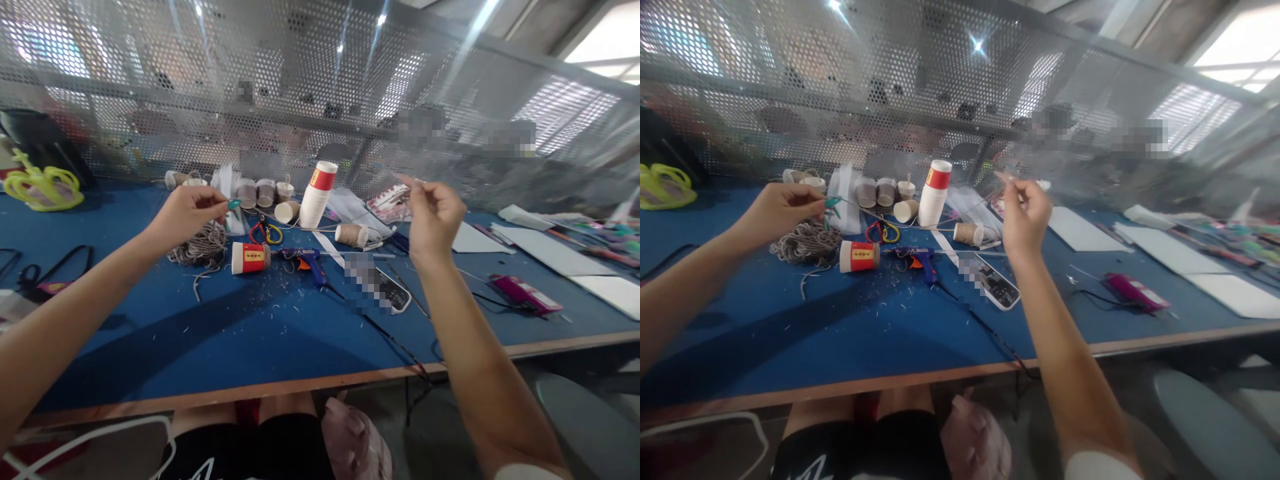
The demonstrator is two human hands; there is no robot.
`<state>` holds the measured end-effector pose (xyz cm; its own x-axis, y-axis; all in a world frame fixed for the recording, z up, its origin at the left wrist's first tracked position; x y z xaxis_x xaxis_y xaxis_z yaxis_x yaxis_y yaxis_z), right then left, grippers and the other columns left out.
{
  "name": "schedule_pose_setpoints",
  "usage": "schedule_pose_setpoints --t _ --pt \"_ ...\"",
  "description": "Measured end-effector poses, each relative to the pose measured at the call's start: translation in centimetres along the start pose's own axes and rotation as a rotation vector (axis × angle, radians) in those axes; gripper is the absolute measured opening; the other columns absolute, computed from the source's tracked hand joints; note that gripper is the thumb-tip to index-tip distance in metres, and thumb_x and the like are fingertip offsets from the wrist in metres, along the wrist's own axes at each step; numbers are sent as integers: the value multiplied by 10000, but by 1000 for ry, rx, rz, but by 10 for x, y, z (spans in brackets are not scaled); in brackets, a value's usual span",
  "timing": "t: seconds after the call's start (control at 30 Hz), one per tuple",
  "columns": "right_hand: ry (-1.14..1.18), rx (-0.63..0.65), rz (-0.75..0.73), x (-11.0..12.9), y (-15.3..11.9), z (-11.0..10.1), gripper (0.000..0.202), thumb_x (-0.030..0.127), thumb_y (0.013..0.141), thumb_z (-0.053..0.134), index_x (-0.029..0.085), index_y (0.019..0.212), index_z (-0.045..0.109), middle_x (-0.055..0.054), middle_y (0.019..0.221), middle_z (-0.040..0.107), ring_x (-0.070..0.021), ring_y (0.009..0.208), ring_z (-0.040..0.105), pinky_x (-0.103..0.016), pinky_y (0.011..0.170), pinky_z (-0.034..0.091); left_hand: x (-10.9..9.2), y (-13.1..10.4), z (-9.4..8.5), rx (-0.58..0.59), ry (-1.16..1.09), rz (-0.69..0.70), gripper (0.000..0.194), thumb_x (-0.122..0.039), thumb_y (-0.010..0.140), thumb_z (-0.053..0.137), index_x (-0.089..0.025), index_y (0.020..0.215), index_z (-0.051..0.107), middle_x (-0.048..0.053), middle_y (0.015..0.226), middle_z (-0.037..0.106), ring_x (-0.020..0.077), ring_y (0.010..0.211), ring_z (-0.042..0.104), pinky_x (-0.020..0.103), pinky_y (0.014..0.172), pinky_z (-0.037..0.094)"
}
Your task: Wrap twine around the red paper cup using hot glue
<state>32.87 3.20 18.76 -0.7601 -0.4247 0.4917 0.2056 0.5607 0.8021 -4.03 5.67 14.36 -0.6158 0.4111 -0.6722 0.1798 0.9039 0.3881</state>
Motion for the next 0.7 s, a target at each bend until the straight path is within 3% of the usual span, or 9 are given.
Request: schedule_pose_setpoints --t 0.07,0.17,0.27,0.33,0.4,0.5,0.57,0.63,0.7 --pt "264 74 74 24 -12 20 228 430 892 424 250 761 479 -96 1060 707 -187 847 658 -405 796 536 -5 -4 11 103 -53 -10 200 -384 763 541 -217 676 608 1 578 599 131 557 542 273 592 448" --pt "687 406 171 76 -50 72 220 446 863 470 248 769 483 -56 990 698 -174 912 661 -385 828 543 -14 -14 29 261 -104 -13 244 -431 795 537 -220 721 636 2 559 593 119 491 516 260 515 433" --pt "793 727 335 116 -92 119 236 460 844 545 238 776 506 -49 918 665 -170 868 655 -344 786 562 -22 -22 36 293 -154 -20 267 -457 808 539 -220 735 637 -4 550 580 111 471 502 248 475 415" --pt "873 836 521 127 -111 138 256 479 863 531 236 796 488 -32 803 630 -157 705 644 -320 639 572 -26 -23 35 261 -182 -14 246 -430 805 548 -210 715 612 -21 522 533 98 451 472 236 453 393" --pt "924 918 668 130 -119 148 242 466 888 510 233 831 477 5 685 586 -119 499 567 -273 460 509 -26 -23 35 252 -230 -23 226 -400 801 558 -198 701 578 -38 503 486 83 427 442 223 425 361" --pt "872 1052 749 126 -116 149 270 407 913 503 221 733 428 59 521 493 -29 302 299 -182 286 218 -19 -20 40 286 -322 -77 183 -355 828 528 -196 739 548 -64 473 420 73 373 405 221 391 335" --pt "775 1086 728 117 -104 144 288 357 918 504 225 686 397 82 443 442 -11 276 188 -184 280 94 -11 -16 41 272 -364 -103 124 -319 843 507 -206 797 529 -74 467 409 78 355 406 229 393 353" --pt "676 1084 642 108 -83 137 302 347 895 551 232 661 398 103 384 375 -17 273 174 -192 281 77 -3 -12 39 232 -372 -106 91 -305 851 500 -218 827 506 -75 476 417 84 366 428 240 429 404" --pt "591 1165 525 101 -65 132 327 385 854 618 234 632 430 107 368 343 -22 284 181 -202 285 100 1 -10 40 264 -324 -87 102 -318 866 493 -224 828 503 -72 486 423 91 390 454 247 469 441"
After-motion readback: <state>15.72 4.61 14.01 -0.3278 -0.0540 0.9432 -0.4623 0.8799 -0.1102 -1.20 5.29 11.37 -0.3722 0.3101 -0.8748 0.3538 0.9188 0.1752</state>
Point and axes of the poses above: each hand's wrist, its own y-axis towards the middle knuckle, its own z-axis out of the palm, x = y × z, the point moved 7 cm from there along y, towards the middle knuckle
